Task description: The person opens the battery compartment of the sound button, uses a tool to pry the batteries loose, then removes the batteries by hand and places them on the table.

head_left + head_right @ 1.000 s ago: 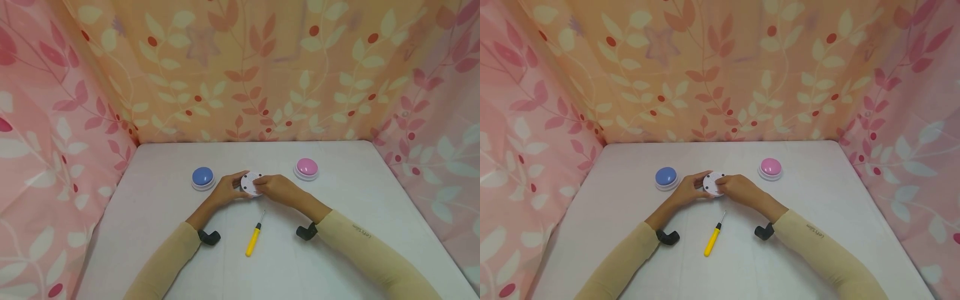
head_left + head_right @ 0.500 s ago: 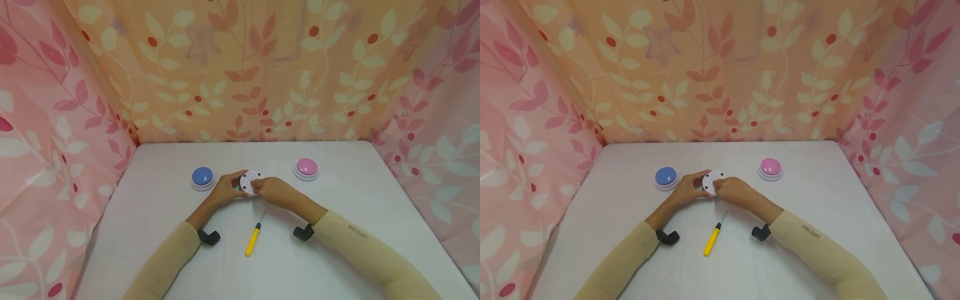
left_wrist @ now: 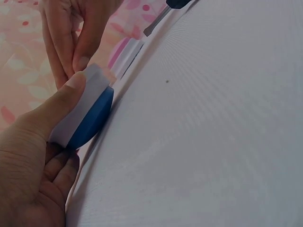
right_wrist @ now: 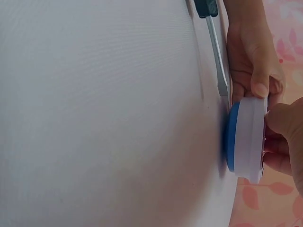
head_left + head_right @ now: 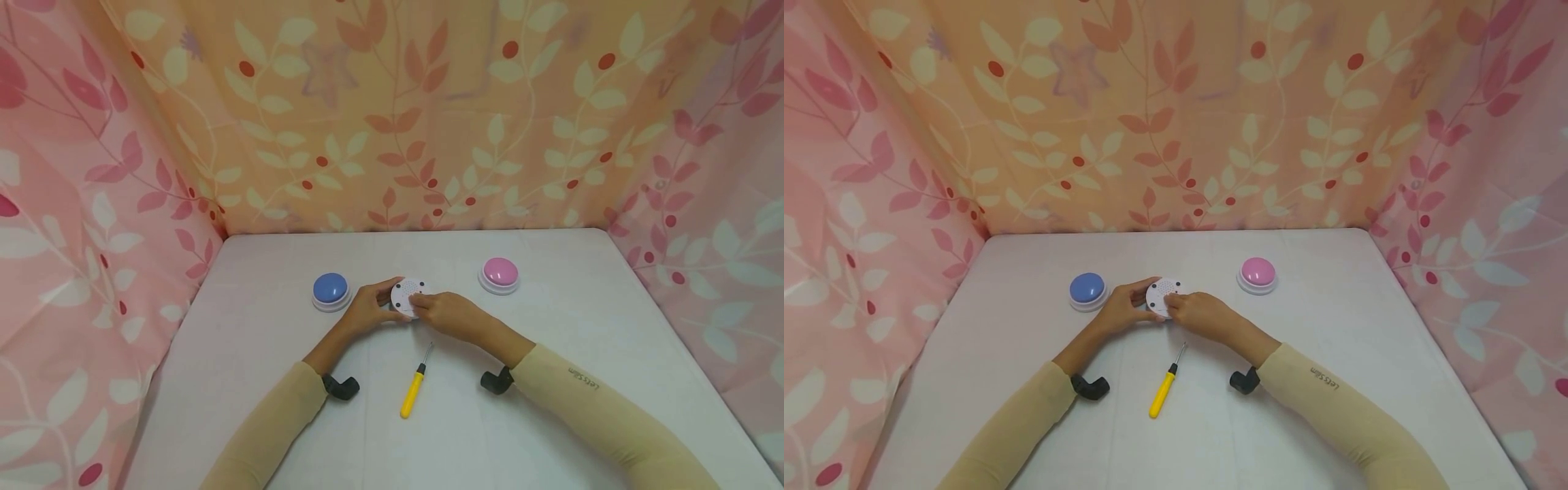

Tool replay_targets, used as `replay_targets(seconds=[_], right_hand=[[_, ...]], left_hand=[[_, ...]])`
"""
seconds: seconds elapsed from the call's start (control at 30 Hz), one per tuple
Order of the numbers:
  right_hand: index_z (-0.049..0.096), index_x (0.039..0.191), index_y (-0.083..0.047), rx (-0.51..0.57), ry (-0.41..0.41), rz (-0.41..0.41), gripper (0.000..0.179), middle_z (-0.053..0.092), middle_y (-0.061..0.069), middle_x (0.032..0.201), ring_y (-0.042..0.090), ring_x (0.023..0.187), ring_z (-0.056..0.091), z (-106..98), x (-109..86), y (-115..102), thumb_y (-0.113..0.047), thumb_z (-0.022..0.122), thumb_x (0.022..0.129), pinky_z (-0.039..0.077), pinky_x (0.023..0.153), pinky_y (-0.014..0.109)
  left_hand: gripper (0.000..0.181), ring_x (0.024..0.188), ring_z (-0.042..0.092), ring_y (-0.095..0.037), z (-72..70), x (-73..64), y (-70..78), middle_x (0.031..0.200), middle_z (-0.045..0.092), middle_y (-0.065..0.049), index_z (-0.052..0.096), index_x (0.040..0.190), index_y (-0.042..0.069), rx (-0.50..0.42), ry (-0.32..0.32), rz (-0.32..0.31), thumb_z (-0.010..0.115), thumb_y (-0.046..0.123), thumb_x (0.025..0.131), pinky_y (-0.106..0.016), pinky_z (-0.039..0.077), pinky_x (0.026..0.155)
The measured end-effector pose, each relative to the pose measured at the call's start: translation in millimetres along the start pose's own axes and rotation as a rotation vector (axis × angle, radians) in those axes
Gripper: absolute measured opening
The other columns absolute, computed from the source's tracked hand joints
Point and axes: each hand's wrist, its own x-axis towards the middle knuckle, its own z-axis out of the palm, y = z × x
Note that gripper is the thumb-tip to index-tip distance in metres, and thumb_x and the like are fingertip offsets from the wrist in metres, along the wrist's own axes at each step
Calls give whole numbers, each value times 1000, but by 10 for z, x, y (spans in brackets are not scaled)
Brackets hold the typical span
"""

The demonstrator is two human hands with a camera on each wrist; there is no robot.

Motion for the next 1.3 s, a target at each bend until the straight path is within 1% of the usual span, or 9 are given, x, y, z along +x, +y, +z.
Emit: replay_targets(seconds=[0.13,0.27,0.4,0.57,0.8,0.97,1.1,1.3], right_hand=[[72,122,-2,10,15,-1,41,70,10,126,22,103,73,17,-5,1,-6,85,82,60,82,30],[72,122,-2,31,40,-2,41,70,11,125,23,103,73,23,-9,-1,-6,84,83,59,83,30],[72,120,-2,51,85,-1,38,70,11,123,23,104,72,38,-24,0,-5,83,83,60,84,31],[73,117,-4,86,155,14,35,72,10,121,22,106,71,72,-46,4,-5,83,83,59,86,32],[74,115,-5,189,227,104,31,73,9,119,23,109,70,103,-46,-2,-15,82,87,59,89,35],[75,113,-6,233,258,180,30,72,9,119,25,111,70,135,-48,-5,-21,81,88,58,90,37],[76,112,-7,268,273,216,29,72,9,120,25,111,69,155,-55,-8,-23,81,88,58,92,38],[77,112,-8,289,282,250,29,72,9,120,25,112,69,152,-56,-17,-25,81,88,58,92,37]], left_hand=[[88,132,56,-21,-2,-7,3,149,54,-7,53,148,10,-11,-1,-2,94,22,71,-29,48,104],[87,131,56,-19,-3,-7,-1,148,54,-6,53,148,13,-22,3,-17,94,21,71,-27,48,104],[87,131,57,-17,-5,-6,-9,149,54,-5,53,148,13,-38,-1,-32,94,20,72,-26,48,104],[87,131,56,-19,0,-6,-14,149,54,-6,53,148,12,-48,-7,-36,93,20,72,-28,47,105],[88,133,55,-24,6,-8,-21,150,53,-9,52,149,11,-53,-5,-31,94,19,72,-32,47,106],[88,132,56,-20,0,-13,-30,149,53,-5,53,149,15,-34,0,-46,94,23,71,-29,48,105],[88,132,56,-20,-2,-13,-35,149,54,-5,53,149,16,-31,-4,-46,94,23,71,-30,48,105],[88,133,55,-22,-8,-17,-14,150,52,-6,51,150,15,-28,-15,-39,93,22,73,-32,46,107]])
